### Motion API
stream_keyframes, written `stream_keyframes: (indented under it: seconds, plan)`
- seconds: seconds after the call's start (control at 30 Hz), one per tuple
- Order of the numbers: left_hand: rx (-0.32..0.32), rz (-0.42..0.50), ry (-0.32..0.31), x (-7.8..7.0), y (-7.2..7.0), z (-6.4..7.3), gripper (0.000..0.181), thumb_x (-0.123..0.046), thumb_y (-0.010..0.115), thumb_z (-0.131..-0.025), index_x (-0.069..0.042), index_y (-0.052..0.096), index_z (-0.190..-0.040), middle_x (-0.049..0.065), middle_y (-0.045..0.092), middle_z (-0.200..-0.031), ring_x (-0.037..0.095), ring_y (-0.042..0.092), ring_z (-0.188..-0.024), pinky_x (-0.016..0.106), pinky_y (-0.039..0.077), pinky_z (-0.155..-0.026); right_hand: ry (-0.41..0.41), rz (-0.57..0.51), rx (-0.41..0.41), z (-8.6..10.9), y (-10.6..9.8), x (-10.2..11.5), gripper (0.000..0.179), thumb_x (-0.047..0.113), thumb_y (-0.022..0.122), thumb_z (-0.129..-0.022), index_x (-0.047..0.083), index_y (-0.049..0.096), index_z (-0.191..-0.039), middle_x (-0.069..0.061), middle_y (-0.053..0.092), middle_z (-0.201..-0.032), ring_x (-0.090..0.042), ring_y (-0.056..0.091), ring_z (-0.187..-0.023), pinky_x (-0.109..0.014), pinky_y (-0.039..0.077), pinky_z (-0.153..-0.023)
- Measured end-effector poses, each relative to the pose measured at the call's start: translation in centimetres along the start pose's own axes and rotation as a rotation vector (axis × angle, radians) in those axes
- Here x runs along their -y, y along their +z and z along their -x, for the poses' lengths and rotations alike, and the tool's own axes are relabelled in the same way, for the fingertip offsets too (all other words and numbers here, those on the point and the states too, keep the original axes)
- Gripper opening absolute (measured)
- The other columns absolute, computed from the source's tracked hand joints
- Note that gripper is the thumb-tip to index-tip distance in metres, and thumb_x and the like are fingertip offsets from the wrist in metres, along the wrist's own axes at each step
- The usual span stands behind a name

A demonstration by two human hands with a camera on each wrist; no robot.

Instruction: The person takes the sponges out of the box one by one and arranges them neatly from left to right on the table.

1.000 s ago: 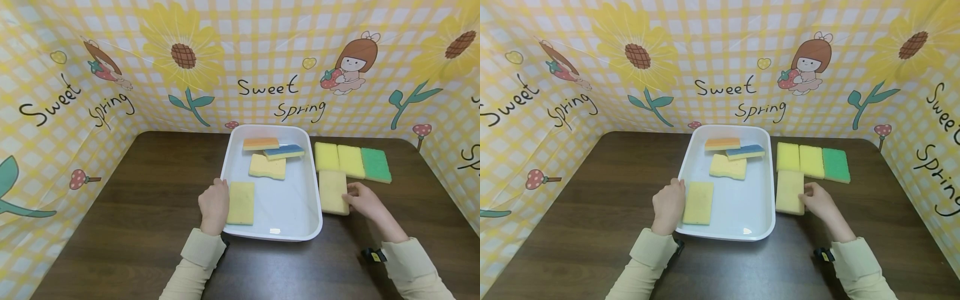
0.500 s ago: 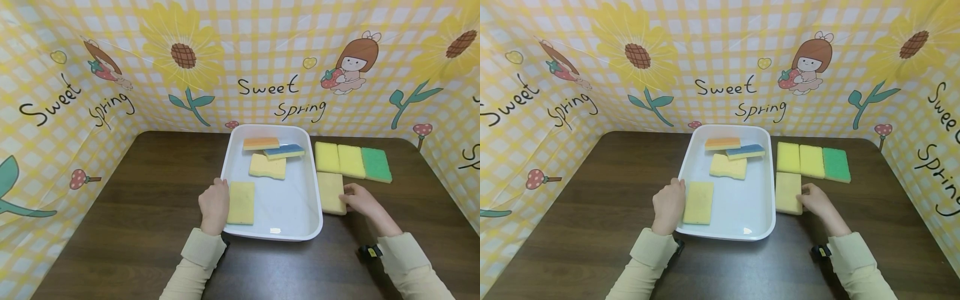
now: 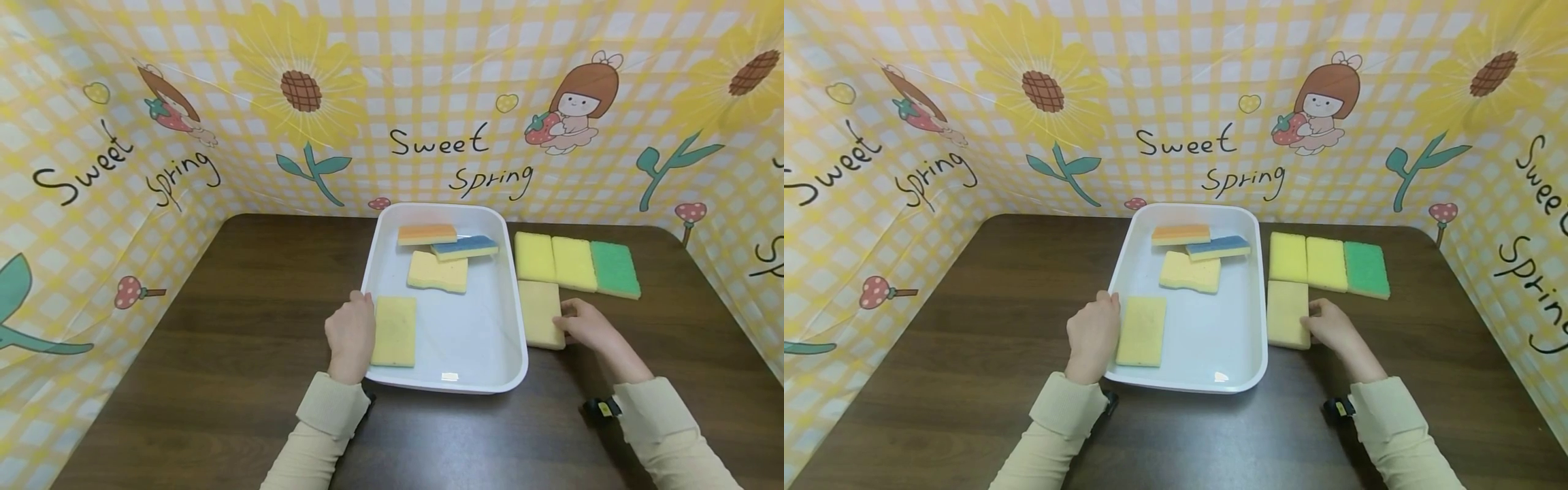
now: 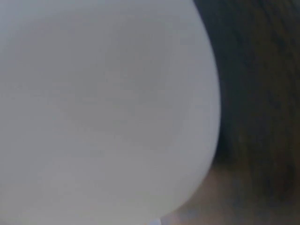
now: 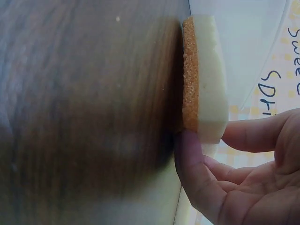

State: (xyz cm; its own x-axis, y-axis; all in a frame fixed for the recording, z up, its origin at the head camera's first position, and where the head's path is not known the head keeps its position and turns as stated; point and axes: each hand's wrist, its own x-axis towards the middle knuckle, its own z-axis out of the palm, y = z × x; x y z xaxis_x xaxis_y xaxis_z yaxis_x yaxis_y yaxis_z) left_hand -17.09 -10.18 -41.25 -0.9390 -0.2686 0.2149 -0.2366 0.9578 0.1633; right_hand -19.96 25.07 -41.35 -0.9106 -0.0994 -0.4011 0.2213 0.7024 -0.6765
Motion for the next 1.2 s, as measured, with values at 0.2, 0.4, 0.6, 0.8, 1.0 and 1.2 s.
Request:
stream_keyframes:
  seconds: [0.2,0.4,0.6,0.8,1.0,1.2]
  plan:
    - [0.006,-0.004,-0.006,-0.10,-0.11,-0.02,0.035,-0.027,0.047,-0.100,0.000,0.057,-0.080,0.013,0.060,-0.057,0.024,0.061,-0.049,0.035,0.045,-0.044,0.014,-0.002,0.002,-0.15,0.00,-0.11,0.054,0.011,0.043,-0.098,-0.024,0.024,-0.133,-0.046,0.040,-0.126,-0.044,0.058,-0.104,-0.041,0.055,-0.080]
    - [0.034,-0.001,-0.016,-0.07,-0.13,-0.11,0.036,-0.028,0.045,-0.101,0.000,0.057,-0.082,0.014,0.061,-0.059,0.024,0.061,-0.050,0.035,0.046,-0.045,0.017,-0.002,-0.002,-0.19,-0.04,-0.21,0.054,0.011,0.043,-0.097,-0.024,0.024,-0.133,-0.046,0.040,-0.126,-0.044,0.059,-0.104,-0.041,0.055,-0.079]
    - [0.007,0.000,-0.010,-0.02,-0.07,0.03,0.035,-0.027,0.047,-0.100,-0.001,0.056,-0.080,0.014,0.061,-0.058,0.025,0.062,-0.050,0.036,0.046,-0.045,0.018,0.003,0.001,-0.33,-0.03,-0.29,0.054,0.013,0.042,-0.098,-0.024,0.024,-0.133,-0.045,0.039,-0.128,-0.046,0.056,-0.108,-0.042,0.055,-0.081]
    - [-0.039,-0.007,0.007,-0.08,-0.04,0.10,0.035,-0.027,0.048,-0.100,-0.001,0.056,-0.078,0.015,0.061,-0.057,0.026,0.063,-0.050,0.036,0.046,-0.044,0.014,-0.003,-0.004,-0.36,0.08,-0.34,0.053,0.011,0.042,-0.098,-0.024,0.024,-0.133,-0.046,0.039,-0.128,-0.047,0.055,-0.109,-0.043,0.055,-0.082]
    - [-0.025,-0.016,0.009,-0.01,-0.02,0.07,0.035,-0.026,0.048,-0.100,-0.001,0.056,-0.078,0.012,0.058,-0.054,0.022,0.058,-0.046,0.034,0.044,-0.043,0.014,-0.005,-0.004,-0.26,0.04,-0.22,0.053,0.012,0.041,-0.098,-0.024,0.025,-0.133,-0.045,0.040,-0.128,-0.046,0.056,-0.109,-0.042,0.055,-0.082]
    - [-0.027,-0.016,0.011,0.01,0.09,0.04,0.035,-0.027,0.049,-0.100,0.000,0.056,-0.077,0.013,0.058,-0.054,0.022,0.058,-0.046,0.035,0.045,-0.043,-0.002,0.037,-0.031,0.01,-0.05,-0.28,0.057,0.018,0.044,-0.097,-0.022,0.026,-0.134,-0.044,0.042,-0.127,-0.041,0.062,-0.098,-0.043,0.053,-0.080]
